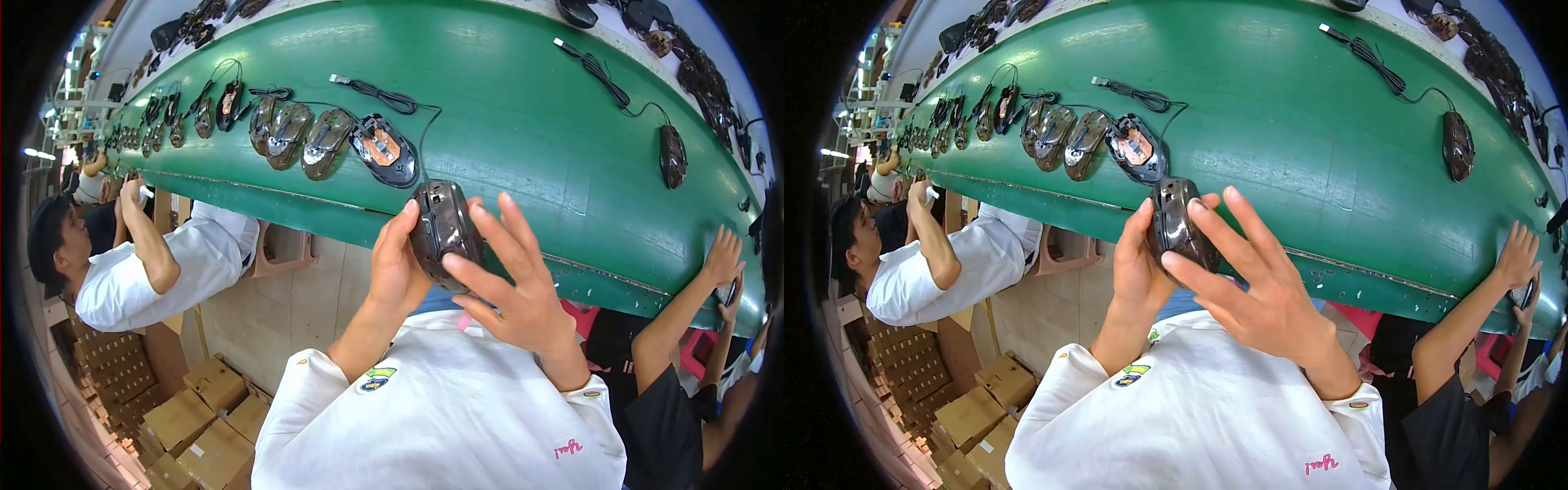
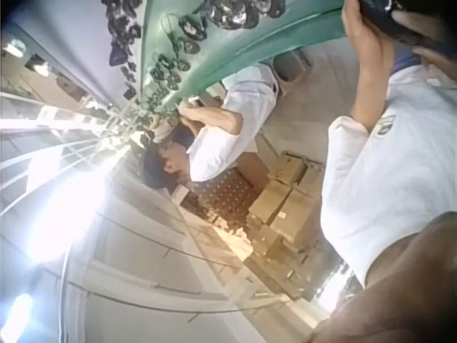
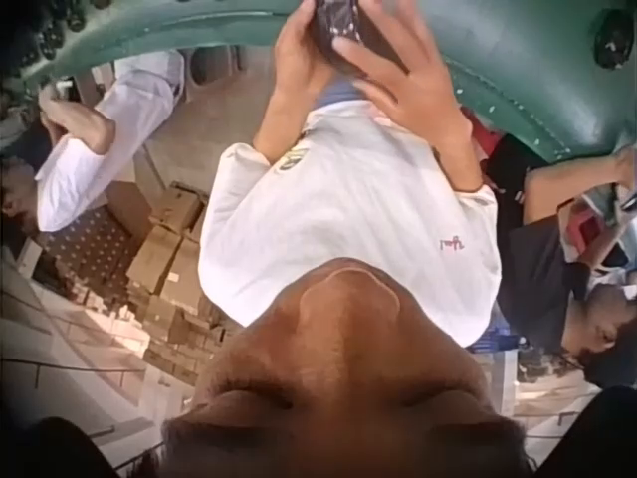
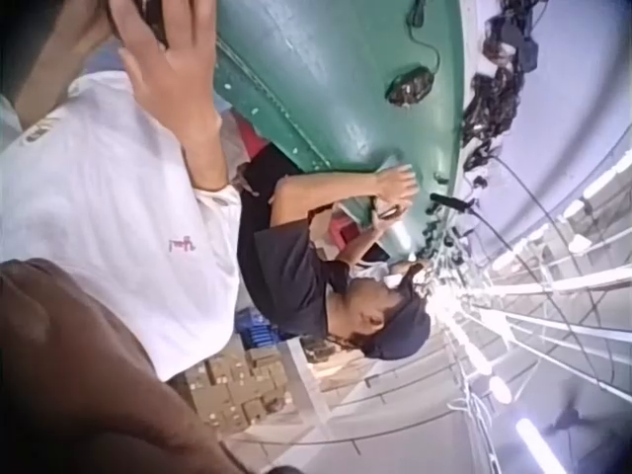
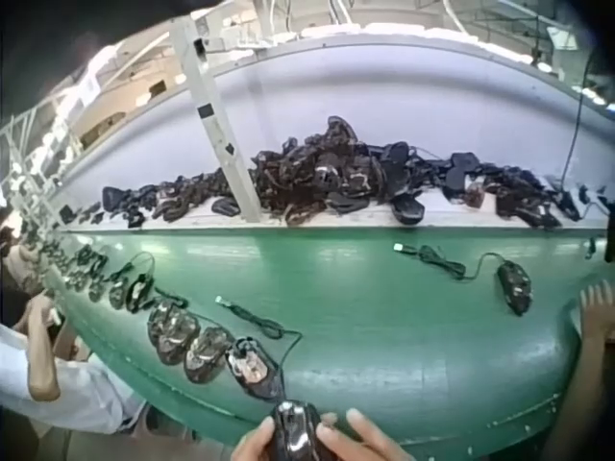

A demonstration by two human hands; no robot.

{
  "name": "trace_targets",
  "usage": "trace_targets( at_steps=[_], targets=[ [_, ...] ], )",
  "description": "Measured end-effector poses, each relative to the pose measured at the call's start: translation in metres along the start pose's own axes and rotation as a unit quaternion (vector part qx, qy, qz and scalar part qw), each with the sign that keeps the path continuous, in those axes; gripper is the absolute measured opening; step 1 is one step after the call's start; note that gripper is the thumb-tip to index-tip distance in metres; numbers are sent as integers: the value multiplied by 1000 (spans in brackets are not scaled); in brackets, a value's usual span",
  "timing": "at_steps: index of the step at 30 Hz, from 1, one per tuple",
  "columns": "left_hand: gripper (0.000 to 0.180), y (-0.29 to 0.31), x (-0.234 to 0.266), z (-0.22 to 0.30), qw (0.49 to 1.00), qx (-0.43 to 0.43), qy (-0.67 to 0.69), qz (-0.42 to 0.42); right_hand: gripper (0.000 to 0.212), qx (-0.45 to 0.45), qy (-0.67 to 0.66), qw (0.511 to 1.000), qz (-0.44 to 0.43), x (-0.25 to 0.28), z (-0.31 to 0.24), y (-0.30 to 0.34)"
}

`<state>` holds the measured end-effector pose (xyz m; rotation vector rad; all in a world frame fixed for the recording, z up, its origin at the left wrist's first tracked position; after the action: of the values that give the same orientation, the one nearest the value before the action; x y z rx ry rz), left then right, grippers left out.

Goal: The person assembles computer mice along a conveyor belt by picking up mouse casings and bases, fitting and pressing the components together by hand, and placing the assembled mice back onto the belt.

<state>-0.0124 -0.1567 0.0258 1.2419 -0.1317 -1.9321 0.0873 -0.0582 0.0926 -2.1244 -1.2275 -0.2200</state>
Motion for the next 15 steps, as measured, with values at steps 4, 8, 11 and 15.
trace_targets(
  at_steps=[4, 8, 11, 15],
  targets=[
    [45, -1, 7, -10, 999, 51, 11, 3, 46, 43, 87, 994, -39, 4, -1, 5],
    [45, -3, 26, -11, 987, 55, -142, -42, 44, 86, 109, 990, -31, 15, 1, 0],
    [34, 12, 21, 12, 920, -81, -383, -32, 43, 40, 35, 998, 32, 27, 10, -3],
    [28, 27, -24, 37, 780, -350, -510, -94, 44, 9, 10, 999, 48, 30, 15, -2]
  ],
)
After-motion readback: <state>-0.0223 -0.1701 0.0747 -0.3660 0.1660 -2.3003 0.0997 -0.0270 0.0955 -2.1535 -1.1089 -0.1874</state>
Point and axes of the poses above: each hand's wrist, its own y-axis away from the middle knuckle, its own x-axis out of the back of the hand, z = x × y, the point moved 6 cm from there along -y, towards the middle knuckle, and after that the axes turned 4 degrees about y, right-handed, at the moved point
